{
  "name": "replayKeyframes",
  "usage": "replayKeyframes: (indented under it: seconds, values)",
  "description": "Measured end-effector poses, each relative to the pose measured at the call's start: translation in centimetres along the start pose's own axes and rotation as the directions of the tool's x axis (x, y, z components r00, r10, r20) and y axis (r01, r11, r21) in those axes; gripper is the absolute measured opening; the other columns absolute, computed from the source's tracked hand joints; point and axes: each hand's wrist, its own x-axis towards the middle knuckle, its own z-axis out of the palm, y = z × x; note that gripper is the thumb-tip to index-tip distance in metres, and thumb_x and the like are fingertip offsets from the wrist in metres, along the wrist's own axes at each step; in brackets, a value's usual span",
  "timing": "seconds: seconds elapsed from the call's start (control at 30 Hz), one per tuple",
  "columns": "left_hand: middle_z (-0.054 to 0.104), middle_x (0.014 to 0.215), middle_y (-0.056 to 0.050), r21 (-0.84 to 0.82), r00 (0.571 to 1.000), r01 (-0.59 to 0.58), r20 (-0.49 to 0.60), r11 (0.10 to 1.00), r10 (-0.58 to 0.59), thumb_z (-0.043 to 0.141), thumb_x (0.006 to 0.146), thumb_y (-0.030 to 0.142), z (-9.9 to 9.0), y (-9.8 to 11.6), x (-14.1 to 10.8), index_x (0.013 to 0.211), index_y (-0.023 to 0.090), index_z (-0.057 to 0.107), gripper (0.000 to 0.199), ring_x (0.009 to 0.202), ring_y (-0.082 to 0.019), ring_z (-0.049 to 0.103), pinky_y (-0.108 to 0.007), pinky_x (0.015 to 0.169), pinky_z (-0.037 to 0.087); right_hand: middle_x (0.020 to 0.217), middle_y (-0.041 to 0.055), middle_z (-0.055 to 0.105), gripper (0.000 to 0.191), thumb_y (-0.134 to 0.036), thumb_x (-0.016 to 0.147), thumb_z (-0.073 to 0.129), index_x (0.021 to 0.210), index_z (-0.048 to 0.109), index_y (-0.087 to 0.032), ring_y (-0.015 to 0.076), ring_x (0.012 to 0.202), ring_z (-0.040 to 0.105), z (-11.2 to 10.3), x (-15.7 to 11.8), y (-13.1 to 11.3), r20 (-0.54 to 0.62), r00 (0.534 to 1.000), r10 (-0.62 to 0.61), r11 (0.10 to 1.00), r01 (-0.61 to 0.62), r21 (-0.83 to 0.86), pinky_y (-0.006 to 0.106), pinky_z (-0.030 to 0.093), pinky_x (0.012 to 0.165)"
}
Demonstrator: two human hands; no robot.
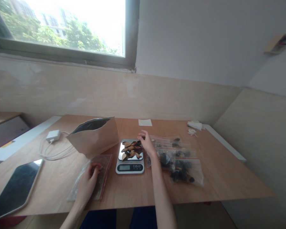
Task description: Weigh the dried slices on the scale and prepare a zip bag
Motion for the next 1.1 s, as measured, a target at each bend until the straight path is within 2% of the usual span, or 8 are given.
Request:
replayKeyframes:
  seconds: [0.13,0.3,0.43,0.57,0.67,0.83,0.97,1.1]
  values:
    - [0.065,0.079,-0.003,0.012,1.000,0.011,0.016,1.000,-0.011,0.036,0.080,0.041,0.0,0.0,0.0,0.083,0.021,0.053,0.025,0.076,-0.022,0.061,-0.034,0.071,0.043,0.092,0.0061,0.066,0.031,-0.020,0.073,0.060,0.099,0.044,-0.018,0.0146,0.085,0.064,1.8,0.2,-1.0,0.065,0.997,0.042,0.985,-0.052,0.167,0.034,0.045,0.088]
    - [0.066,0.080,-0.004,0.011,0.999,0.020,0.035,1.000,-0.020,0.037,0.079,0.039,-0.1,0.0,0.1,0.084,0.022,0.053,0.024,0.076,-0.022,0.061,-0.033,0.069,0.042,0.086,0.0067,0.068,0.029,-0.019,0.070,0.069,0.089,0.048,-0.017,0.0156,0.085,0.066,3.3,0.1,-1.5,0.158,0.980,0.119,0.896,-0.174,0.409,0.031,0.045,0.090]
    - [0.065,0.079,-0.003,0.012,0.999,0.033,0.037,0.999,-0.033,0.037,0.078,0.038,-0.1,0.1,0.1,0.084,0.022,0.053,0.023,0.076,-0.022,0.062,-0.032,0.068,0.042,0.082,0.0062,0.068,0.024,-0.016,0.070,0.069,0.083,0.050,-0.017,0.0150,0.084,0.066,3.5,-0.2,-1.5,0.220,0.959,0.178,0.845,-0.263,0.466,0.028,0.047,0.088]
    - [0.066,0.081,-0.003,0.030,0.998,0.045,0.045,0.999,-0.046,0.036,0.078,0.037,-0.1,0.2,0.0,0.085,0.022,0.052,0.023,0.078,-0.023,0.062,-0.033,0.068,0.042,0.078,0.0038,0.067,0.018,-0.020,0.073,0.067,0.082,0.052,-0.017,0.0125,0.078,0.065,3.6,-0.1,-1.7,0.242,0.949,0.200,0.857,-0.290,0.427,0.026,0.049,0.080]
    - [0.066,0.079,-0.003,0.029,0.998,0.045,0.049,0.999,-0.047,0.036,0.078,0.037,-0.1,0.2,0.0,0.085,0.022,0.052,0.023,0.077,-0.023,0.062,-0.033,0.068,0.041,0.075,0.0016,0.066,0.017,-0.027,0.074,0.067,0.079,0.054,-0.016,0.0086,0.065,0.061,3.7,0.3,-1.8,0.245,0.948,0.201,0.876,-0.286,0.388,0.021,0.049,0.066]
    - [0.066,0.078,-0.003,0.023,0.997,0.052,0.057,0.998,-0.054,0.036,0.078,0.038,-0.1,0.2,-0.1,0.084,0.022,0.052,0.023,0.076,-0.022,0.062,-0.032,0.068,0.041,0.062,-0.0022,0.059,0.030,-0.042,0.069,0.068,0.068,0.054,-0.015,0.0028,0.043,0.041,4.1,1.1,-1.9,0.288,0.938,0.192,0.917,-0.276,0.289,0.016,0.032,0.041]
    - [0.065,0.076,-0.003,0.001,0.998,0.038,0.057,0.999,-0.038,0.035,0.079,0.038,0.0,0.2,-0.1,0.084,0.022,0.052,0.023,0.075,-0.022,0.061,-0.032,0.069,0.041,0.054,-0.0026,0.053,0.041,-0.051,0.063,0.069,0.059,0.054,-0.012,0.0012,0.038,0.027,4.1,1.3,-2.6,0.395,0.893,0.218,0.945,-0.294,0.142,0.018,0.021,0.037]
    - [0.064,0.075,-0.003,-0.004,0.997,0.048,0.063,0.999,-0.048,0.035,0.079,0.038,0.0,0.2,0.0,0.085,0.022,0.052,0.024,0.075,-0.022,0.061,-0.032,0.069,0.040,0.061,0.0012,0.060,0.039,-0.047,0.063,0.069,0.061,0.056,-0.011,0.0010,0.040,0.027,3.8,1.5,-3.0,0.436,0.866,0.245,0.965,-0.262,-0.022,0.018,0.020,0.038]
